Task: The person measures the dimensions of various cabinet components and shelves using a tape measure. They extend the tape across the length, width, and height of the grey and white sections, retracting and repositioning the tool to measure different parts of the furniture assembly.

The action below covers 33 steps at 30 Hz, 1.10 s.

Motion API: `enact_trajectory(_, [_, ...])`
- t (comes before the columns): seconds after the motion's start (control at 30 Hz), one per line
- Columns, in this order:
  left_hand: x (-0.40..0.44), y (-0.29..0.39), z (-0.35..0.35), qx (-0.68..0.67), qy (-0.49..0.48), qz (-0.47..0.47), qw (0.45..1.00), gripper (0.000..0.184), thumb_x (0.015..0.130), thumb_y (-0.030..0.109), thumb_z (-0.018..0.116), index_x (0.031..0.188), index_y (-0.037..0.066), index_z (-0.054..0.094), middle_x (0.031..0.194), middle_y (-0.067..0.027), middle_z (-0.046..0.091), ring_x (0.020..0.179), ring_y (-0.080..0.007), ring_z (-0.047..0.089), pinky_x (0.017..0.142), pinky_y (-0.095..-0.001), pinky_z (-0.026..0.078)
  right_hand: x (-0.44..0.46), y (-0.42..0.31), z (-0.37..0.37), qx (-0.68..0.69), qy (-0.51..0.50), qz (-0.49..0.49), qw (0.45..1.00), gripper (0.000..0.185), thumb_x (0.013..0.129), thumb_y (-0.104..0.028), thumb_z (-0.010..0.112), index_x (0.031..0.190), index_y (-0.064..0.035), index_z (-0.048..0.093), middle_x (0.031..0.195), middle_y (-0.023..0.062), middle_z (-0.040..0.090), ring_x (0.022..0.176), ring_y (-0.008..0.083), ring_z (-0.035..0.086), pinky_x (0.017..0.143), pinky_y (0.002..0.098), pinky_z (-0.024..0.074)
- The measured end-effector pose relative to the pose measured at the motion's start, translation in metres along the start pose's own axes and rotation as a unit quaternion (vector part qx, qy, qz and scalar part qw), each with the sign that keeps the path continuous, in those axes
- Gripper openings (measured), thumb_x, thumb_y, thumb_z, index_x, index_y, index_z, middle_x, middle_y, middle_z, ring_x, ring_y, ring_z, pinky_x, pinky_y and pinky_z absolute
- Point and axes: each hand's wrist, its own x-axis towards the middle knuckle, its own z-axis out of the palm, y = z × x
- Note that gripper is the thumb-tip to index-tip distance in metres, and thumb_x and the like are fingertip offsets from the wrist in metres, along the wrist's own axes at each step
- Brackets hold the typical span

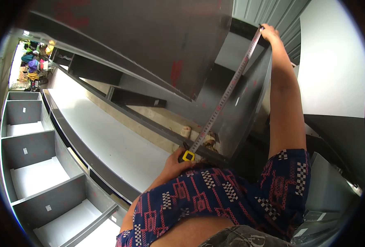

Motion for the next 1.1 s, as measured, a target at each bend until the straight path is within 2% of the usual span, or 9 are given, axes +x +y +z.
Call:
enact_trajectory(0.07, [0.002,0.002,0.001,0.019,-0.005,0.0,1.0,0.049,0.07,0.029,0.072,0.105,-0.001,0.056,0.085,-0.0083,0.061,0.079,-0.016,0.057,0.073,-0.0282,0.045,0.004,-0.003,-0.003,0.056,-0.001,0.041,0.998,0.05,0.086,-0.046,0.05,0.13,-0.0225,0.048,0.13,0.0125,0.052,0.123,0.0323,0.044,0.104,0.0426,0.0316])
enact_trajectory(0.27, [-0.004,0.023,-0.003,0.049,-0.056,0.037,0.997,0.054,0.07,0.031,0.073,0.11,-0.001,0.056,0.09,-0.0087,0.062,0.084,-0.0166,0.058,0.077,-0.0285,0.045,-0.054,-0.042,-0.041,0.115,0.015,0.15,0.982,0.051,0.079,-0.046,0.059,0.124,-0.024,0.052,0.138,0.0062,0.039,0.134,0.0289,0.026,0.098,0.0672,0.0222])
enact_trajectory(0.47, [-0.004,0.048,0.0,0.048,-0.073,0.038,0.995,0.056,0.074,0.033,0.072,0.114,-0.001,0.055,0.093,-0.01,0.063,0.084,-0.0162,0.059,0.078,-0.0277,0.045,-0.077,-0.062,-0.056,-0.049,0.138,0.109,0.983,0.028,0.077,-0.033,0.065,0.099,-0.0165,0.068,0.121,0.0063,0.048,0.123,0.0254,0.036,0.095,0.052,0.0311])
enact_trajectory(0.53, [0.003,0.046,0.0,0.093,-0.06,0.036,0.993,0.056,0.074,0.034,0.072,0.115,-0.001,0.055,0.094,-0.0109,0.064,0.085,-0.0164,0.06,0.079,-0.0282,0.046,-0.067,-0.062,-0.052,-0.041,0.191,0.087,0.977,0.018,0.077,-0.023,0.061,0.091,-0.0135,0.069,0.108,0.0072,0.06,0.114,0.024,0.048,0.094,0.0437,0.0327])
enact_trajectory(0.6, [0.005,0.054,0.003,0.082,-0.057,0.073,0.992,0.058,0.074,0.035,0.072,0.115,-0.001,0.055,0.095,-0.0112,0.064,0.086,-0.0167,0.06,0.079,-0.0285,0.046,-0.065,-0.064,-0.059,0.002,0.141,0.084,0.986,0.019,0.076,-0.013,0.056,0.092,-0.0114,0.067,0.094,0.011,0.066,0.102,0.027,0.059,0.09,0.0426,0.0387])
enact_trajectory(0.67, [0.007,0.063,0.006,0.079,-0.048,0.099,0.991,0.058,0.074,0.036,0.073,0.115,-0.001,0.055,0.095,-0.011,0.064,0.087,-0.017,0.061,0.079,-0.029,0.046,-0.052,-0.063,-0.046,0.099,0.206,0.097,0.969,0.014,0.073,-0.01,0.057,0.084,-0.0082,0.065,0.087,0.0176,0.066,0.088,0.0329,0.064,0.081,0.0447,0.0462])
enact_trajectory(0.83, [0.029,0.063,0.01,0.109,-0.041,0.11,0.987,0.058,0.074,0.04,0.072,0.115,0.002,0.056,0.096,-0.0108,0.064,0.089,-0.0169,0.06,0.081,-0.0297,0.045,-0.031,-0.058,-0.042,0.3,0.306,0.088,0.899,0.041,0.069,-0.002,0.06,0.11,-0.0036,0.058,0.093,0.0206,0.065,0.085,0.0338,0.065,0.071,0.042,0.0516])
enact_trajectory(0.97, [0.028,0.072,0.003,0.125,-0.026,0.13,0.983,0.068,0.073,0.046,0.072,0.121,0.002,0.052,0.1,-0.0119,0.063,0.092,-0.0192,0.06,0.083,-0.0304,0.045,-0.049,-0.067,-0.08,0.584,0.229,0.043,0.777,0.042,0.064,0.004,0.073,0.103,0.0013,0.059,0.095,0.0139,0.064,0.08,0.0215,0.064,0.062,0.031,0.0535])
enact_trajectory(1.1, [0.036,0.062,-0.003,0.135,0.012,0.155,0.979,0.073,0.073,0.046,0.073,0.123,0.0,0.049,0.101,-0.0124,0.063,0.092,-0.0187,0.06,0.082,-0.0303,0.046,-0.103,-0.082,-0.115,0.665,0.045,-0.054,0.744,0.034,0.068,0.0,0.074,0.1,-0.0021,0.061,0.081,0.0078,0.063,0.068,0.0152,0.063,0.056,0.0276,0.0527])
